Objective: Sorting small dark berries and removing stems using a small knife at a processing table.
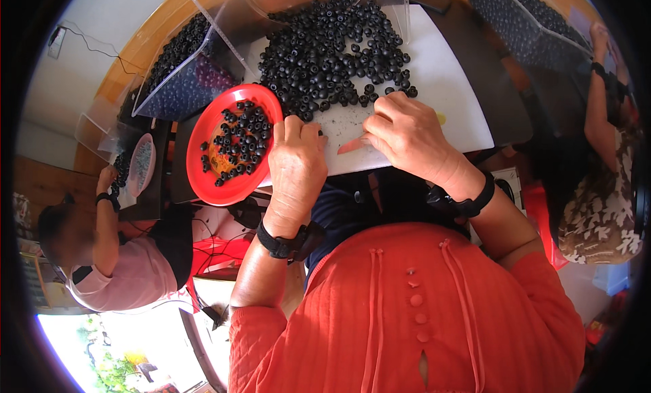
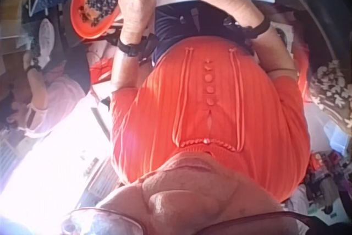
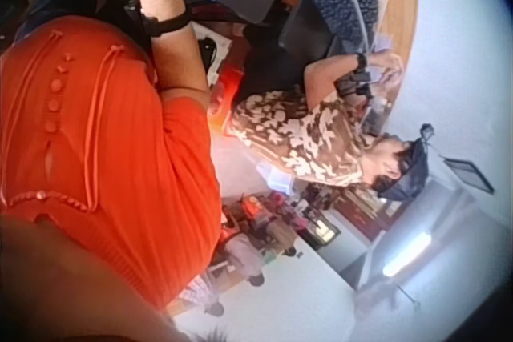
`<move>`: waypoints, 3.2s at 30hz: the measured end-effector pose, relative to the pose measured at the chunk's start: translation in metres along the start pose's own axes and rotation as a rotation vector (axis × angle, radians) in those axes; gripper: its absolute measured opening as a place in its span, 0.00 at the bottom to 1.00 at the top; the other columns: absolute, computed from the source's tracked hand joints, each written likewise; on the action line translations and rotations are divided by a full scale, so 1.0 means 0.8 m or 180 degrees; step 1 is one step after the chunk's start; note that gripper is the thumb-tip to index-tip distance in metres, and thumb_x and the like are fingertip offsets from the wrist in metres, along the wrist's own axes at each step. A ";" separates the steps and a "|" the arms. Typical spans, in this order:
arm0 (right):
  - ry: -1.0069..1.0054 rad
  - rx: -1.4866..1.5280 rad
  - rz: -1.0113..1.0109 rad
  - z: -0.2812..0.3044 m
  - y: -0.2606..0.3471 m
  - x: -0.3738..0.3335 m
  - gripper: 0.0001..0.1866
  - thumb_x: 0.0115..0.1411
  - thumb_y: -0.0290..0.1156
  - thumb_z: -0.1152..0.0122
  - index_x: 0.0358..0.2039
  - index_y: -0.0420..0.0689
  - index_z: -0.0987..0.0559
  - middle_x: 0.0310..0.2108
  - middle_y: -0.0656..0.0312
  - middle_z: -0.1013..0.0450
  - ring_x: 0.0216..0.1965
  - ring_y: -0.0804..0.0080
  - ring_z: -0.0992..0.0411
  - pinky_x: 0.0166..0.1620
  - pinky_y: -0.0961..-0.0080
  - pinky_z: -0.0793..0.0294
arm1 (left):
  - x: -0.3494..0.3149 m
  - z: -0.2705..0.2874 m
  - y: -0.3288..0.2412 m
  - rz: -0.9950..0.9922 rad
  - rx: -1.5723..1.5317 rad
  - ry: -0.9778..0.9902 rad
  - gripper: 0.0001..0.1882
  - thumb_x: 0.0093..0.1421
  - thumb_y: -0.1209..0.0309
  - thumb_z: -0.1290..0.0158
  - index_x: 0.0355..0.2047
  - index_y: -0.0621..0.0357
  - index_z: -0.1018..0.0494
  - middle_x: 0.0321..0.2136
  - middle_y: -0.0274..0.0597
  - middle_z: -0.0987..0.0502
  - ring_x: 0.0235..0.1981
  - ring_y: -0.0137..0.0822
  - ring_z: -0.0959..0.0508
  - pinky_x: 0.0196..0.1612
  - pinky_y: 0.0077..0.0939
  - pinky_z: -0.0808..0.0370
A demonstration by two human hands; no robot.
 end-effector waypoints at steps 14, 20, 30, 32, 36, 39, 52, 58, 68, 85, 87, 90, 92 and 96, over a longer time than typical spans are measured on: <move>0.0113 -0.0103 -0.0316 -0.015 0.017 0.012 0.12 0.53 0.25 0.25 0.34 0.43 0.21 0.34 0.61 0.30 0.38 0.59 0.27 0.38 0.64 0.23 | -0.005 0.001 0.003 0.0050 -0.0230 -0.0216 0.10 0.56 0.81 0.39 0.39 0.63 0.22 0.36 0.48 0.26 0.39 0.53 0.24 0.40 0.45 0.23; 0.0132 -0.0673 -0.0483 -0.012 0.010 0.010 0.09 0.56 0.31 0.29 0.30 0.44 0.23 0.35 0.60 0.29 0.40 0.59 0.27 0.40 0.65 0.23 | -0.008 0.001 0.006 0.0219 -0.0165 -0.0123 0.12 0.56 0.81 0.39 0.41 0.62 0.21 0.37 0.47 0.25 0.41 0.53 0.23 0.43 0.46 0.23; 0.0123 -0.0061 -0.0745 0.016 -0.008 -0.003 0.09 0.56 0.26 0.27 0.33 0.44 0.21 0.34 0.60 0.29 0.41 0.57 0.26 0.42 0.59 0.24 | -0.006 0.004 -0.003 0.0008 -0.0110 -0.0189 0.12 0.55 0.81 0.40 0.41 0.65 0.22 0.37 0.48 0.27 0.40 0.53 0.25 0.39 0.45 0.23; 0.0241 0.0041 -0.0480 0.016 -0.002 -0.004 0.09 0.56 0.25 0.27 0.33 0.44 0.21 0.33 0.61 0.29 0.39 0.57 0.26 0.42 0.59 0.25 | -0.005 0.003 -0.001 0.0005 -0.0073 -0.0161 0.12 0.55 0.81 0.40 0.41 0.65 0.22 0.37 0.48 0.27 0.40 0.53 0.25 0.39 0.46 0.23; 0.0230 -0.0277 -0.0377 0.020 -0.011 0.001 0.09 0.55 0.28 0.27 0.31 0.44 0.22 0.33 0.61 0.28 0.38 0.59 0.27 0.42 0.62 0.25 | -0.004 -0.001 -0.001 0.0016 -0.0031 -0.0149 0.12 0.55 0.81 0.40 0.41 0.65 0.22 0.36 0.49 0.27 0.40 0.53 0.25 0.39 0.46 0.23; 0.0346 -0.0476 -0.0411 0.014 -0.022 0.010 0.08 0.56 0.29 0.28 0.31 0.45 0.21 0.33 0.61 0.28 0.38 0.60 0.26 0.41 0.62 0.25 | -0.006 0.002 0.003 0.0196 -0.0168 -0.0107 0.12 0.56 0.82 0.40 0.42 0.63 0.21 0.37 0.49 0.25 0.42 0.54 0.23 0.43 0.46 0.23; 0.0223 -0.0123 -0.0225 -0.010 0.020 0.030 0.06 0.53 0.28 0.32 0.27 0.47 0.23 0.29 0.62 0.30 0.31 0.60 0.26 0.35 0.62 0.26 | -0.014 0.027 0.014 0.0461 -0.1755 -0.0886 0.13 0.65 0.81 0.39 0.49 0.61 0.20 0.42 0.46 0.24 0.38 0.39 0.24 0.40 0.29 0.24; 0.0118 -0.0527 -0.0372 0.010 -0.016 0.027 0.07 0.54 0.27 0.27 0.28 0.45 0.21 0.29 0.61 0.30 0.31 0.60 0.25 0.34 0.62 0.26 | -0.020 0.022 0.024 0.0592 -0.2073 -0.0828 0.12 0.64 0.81 0.38 0.48 0.62 0.19 0.43 0.43 0.23 0.35 0.32 0.25 0.39 0.25 0.25; 0.0433 -0.0387 -0.0163 0.029 -0.026 0.010 0.08 0.55 0.28 0.31 0.25 0.46 0.24 0.28 0.63 0.30 0.29 0.61 0.26 0.32 0.61 0.27 | -0.019 0.011 0.023 0.0629 -0.2205 -0.0680 0.13 0.63 0.82 0.38 0.48 0.62 0.19 0.42 0.40 0.23 0.35 0.29 0.25 0.40 0.23 0.25; 0.0533 -0.0685 -0.0319 0.015 -0.032 0.011 0.06 0.56 0.29 0.32 0.28 0.47 0.23 0.29 0.62 0.28 0.31 0.59 0.23 0.34 0.61 0.25 | -0.022 0.013 0.028 0.0850 -0.2448 -0.0701 0.12 0.64 0.82 0.39 0.48 0.64 0.19 0.41 0.38 0.23 0.36 0.27 0.24 0.42 0.20 0.26; 0.0553 -0.0883 -0.0315 0.014 -0.028 0.017 0.07 0.56 0.30 0.31 0.28 0.47 0.23 0.29 0.62 0.27 0.31 0.58 0.23 0.34 0.61 0.24 | -0.023 0.017 0.029 0.0800 -0.2320 -0.0805 0.11 0.65 0.81 0.39 0.48 0.63 0.19 0.40 0.38 0.23 0.35 0.27 0.25 0.42 0.20 0.26; 0.0373 0.0052 -0.0129 0.012 0.010 0.032 0.08 0.55 0.29 0.29 0.28 0.48 0.23 0.29 0.64 0.29 0.30 0.61 0.24 0.33 0.62 0.26 | -0.028 0.022 0.025 0.0745 -0.2184 -0.0976 0.11 0.65 0.81 0.39 0.48 0.63 0.19 0.39 0.38 0.23 0.35 0.27 0.26 0.41 0.21 0.26; 0.0545 -0.0067 -0.0044 -0.014 0.021 0.029 0.09 0.54 0.30 0.29 0.27 0.49 0.23 0.29 0.64 0.30 0.31 0.63 0.24 0.34 0.63 0.25 | -0.029 0.023 0.025 0.0823 -0.2230 -0.0982 0.11 0.65 0.81 0.39 0.48 0.63 0.20 0.39 0.38 0.23 0.35 0.27 0.26 0.41 0.21 0.26; 0.0482 -0.0579 -0.0198 -0.024 -0.003 0.033 0.07 0.55 0.30 0.30 0.27 0.48 0.22 0.28 0.63 0.27 0.29 0.60 0.22 0.32 0.60 0.24 | -0.029 0.019 0.025 0.0774 -0.2286 -0.0944 0.11 0.65 0.81 0.39 0.47 0.62 0.20 0.40 0.37 0.23 0.35 0.27 0.26 0.41 0.21 0.26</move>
Point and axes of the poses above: each hand's wrist, its own x-axis towards the middle knuckle, its own z-axis out of the back of the hand, y = z × x, the point moved 8 cm from there along x, towards the middle knuckle
